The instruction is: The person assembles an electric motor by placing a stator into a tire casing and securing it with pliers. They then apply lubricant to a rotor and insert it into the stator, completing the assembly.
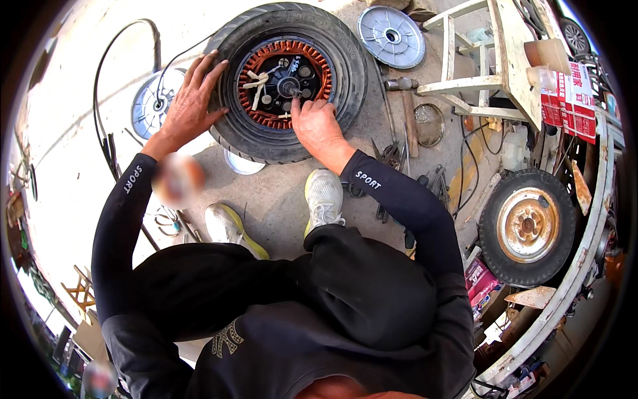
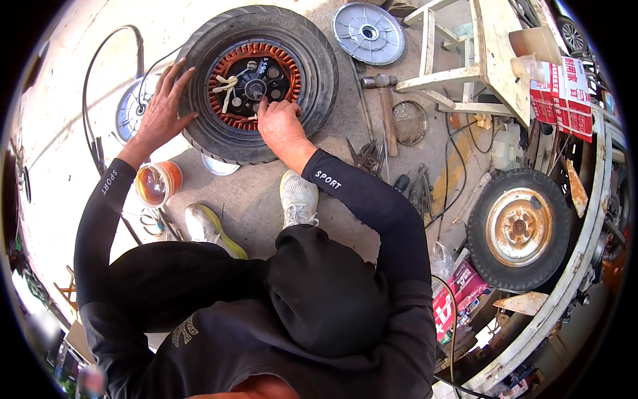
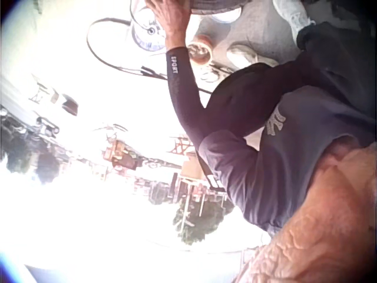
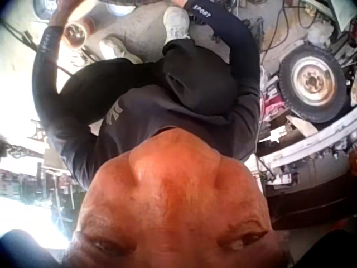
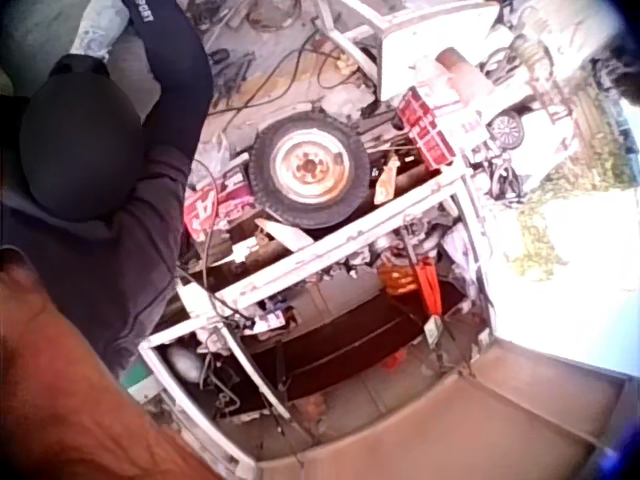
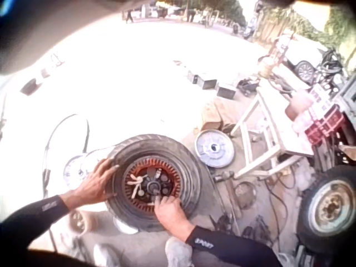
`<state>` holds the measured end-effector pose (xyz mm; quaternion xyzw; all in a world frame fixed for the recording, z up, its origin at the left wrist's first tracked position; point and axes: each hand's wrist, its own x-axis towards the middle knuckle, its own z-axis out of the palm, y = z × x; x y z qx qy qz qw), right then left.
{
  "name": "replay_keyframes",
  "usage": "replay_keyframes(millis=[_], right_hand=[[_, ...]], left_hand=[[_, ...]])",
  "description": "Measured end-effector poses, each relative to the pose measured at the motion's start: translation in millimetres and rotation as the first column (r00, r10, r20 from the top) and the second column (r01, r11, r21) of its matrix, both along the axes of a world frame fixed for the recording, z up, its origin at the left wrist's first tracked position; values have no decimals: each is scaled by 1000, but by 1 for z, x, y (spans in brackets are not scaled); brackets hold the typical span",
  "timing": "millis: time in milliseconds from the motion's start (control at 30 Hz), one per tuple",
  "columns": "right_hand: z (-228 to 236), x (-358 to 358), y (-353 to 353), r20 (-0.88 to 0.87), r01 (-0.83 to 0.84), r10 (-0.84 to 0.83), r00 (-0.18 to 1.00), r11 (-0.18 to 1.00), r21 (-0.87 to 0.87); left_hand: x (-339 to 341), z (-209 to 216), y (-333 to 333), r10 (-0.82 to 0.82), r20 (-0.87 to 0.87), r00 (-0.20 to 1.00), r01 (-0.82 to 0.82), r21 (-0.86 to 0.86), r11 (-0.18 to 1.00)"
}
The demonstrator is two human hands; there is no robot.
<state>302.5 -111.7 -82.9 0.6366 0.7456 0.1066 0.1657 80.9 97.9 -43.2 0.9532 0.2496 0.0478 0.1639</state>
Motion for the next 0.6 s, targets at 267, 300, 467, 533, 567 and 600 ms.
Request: replay_keyframes(millis=[267, 300, 467, 533, 567, 600], right_hand=[[25, 115, -47, -619, 553, -316, 719, 799, 235], [6, 140, -41, -690, 693, -372, 621, 671, 262], [-72, 222, 3, -383, 492, -356, 852, 795, 355], [-88, 235, 16, -254, 435, -370, 894, 854, 286], [-93, 240, 23, -255, 415, -350, 901, 866, 280], [-96, 246, 27, -255, 395, -330, 909, 877, 273]], left_hand=[[4, 2, 5, -4, 113, 994, 9, -45, 999], [7, 2, 4, 22, 133, 991, -16, -48, 999], [39, -2, 12, 142, 140, 980, -133, -69, 989], [45, -4, 15, 169, 141, 975, -162, -56, 985], [45, -1, 16, 177, 127, 976, -174, -33, 984], [44, 3, 17, 185, 114, 976, -185, -13, 983]])
